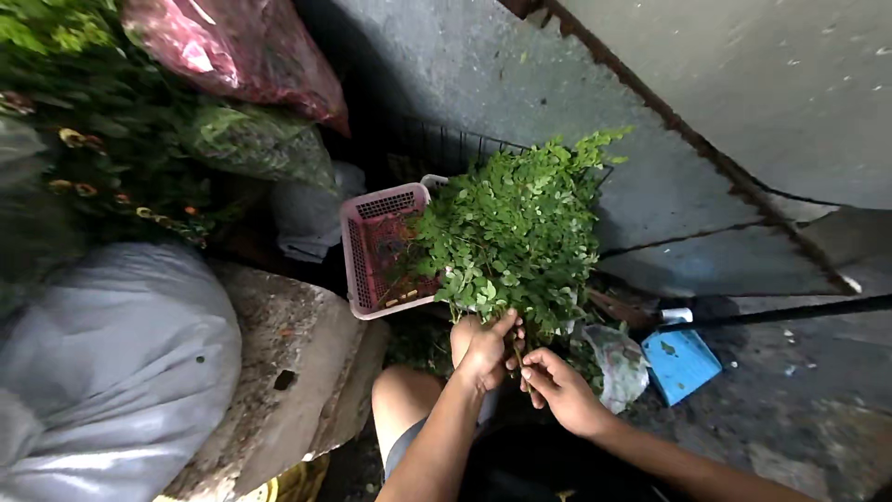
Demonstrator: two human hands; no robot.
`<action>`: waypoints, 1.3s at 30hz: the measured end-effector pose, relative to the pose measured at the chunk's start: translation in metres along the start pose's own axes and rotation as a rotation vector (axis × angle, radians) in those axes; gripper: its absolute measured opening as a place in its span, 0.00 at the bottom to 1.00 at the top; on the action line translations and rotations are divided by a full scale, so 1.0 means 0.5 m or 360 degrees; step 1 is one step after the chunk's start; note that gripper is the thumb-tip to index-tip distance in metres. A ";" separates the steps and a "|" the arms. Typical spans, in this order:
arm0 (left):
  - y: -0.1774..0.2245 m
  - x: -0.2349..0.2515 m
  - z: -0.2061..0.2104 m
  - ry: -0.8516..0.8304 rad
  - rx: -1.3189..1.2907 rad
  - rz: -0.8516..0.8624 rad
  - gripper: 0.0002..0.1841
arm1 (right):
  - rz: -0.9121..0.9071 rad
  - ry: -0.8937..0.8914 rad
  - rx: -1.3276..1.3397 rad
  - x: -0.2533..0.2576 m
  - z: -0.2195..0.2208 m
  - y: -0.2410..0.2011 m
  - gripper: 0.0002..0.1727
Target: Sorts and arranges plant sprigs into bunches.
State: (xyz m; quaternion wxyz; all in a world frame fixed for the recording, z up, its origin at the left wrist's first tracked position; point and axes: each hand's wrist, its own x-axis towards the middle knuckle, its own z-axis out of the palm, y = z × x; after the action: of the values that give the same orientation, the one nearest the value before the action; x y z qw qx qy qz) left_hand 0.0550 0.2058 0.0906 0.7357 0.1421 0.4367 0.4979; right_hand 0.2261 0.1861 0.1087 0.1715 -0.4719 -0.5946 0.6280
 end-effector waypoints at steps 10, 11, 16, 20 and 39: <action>0.053 -0.065 0.041 0.0152 0.0721 0.0463 0.24 | -0.0662 0.0074 -0.0177 -0.004 0.019 0.044 0.11; 0.046 -0.062 0.034 0.0211 0.0871 0.0585 0.24 | -0.0640 0.0053 -0.0159 0.002 0.026 0.042 0.11; 0.010 -0.028 -0.023 0.0463 0.1184 0.0657 0.26 | -0.0188 -0.0240 -0.0433 0.021 0.035 0.006 0.20; 0.026 -0.048 -0.037 0.0446 0.0302 -0.0012 0.24 | -0.0147 -0.0539 -0.0712 0.025 0.011 0.022 0.24; 0.104 -0.174 0.002 0.0121 0.0743 0.0700 0.17 | -0.0731 -0.0166 -0.0017 0.045 0.065 -0.113 0.23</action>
State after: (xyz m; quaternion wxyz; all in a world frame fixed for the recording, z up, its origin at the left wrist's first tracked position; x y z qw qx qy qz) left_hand 0.0136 0.1556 0.1682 0.5411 0.3793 0.5251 0.5363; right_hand 0.1694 0.1976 0.1463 0.2764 -0.2919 -0.6978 0.5928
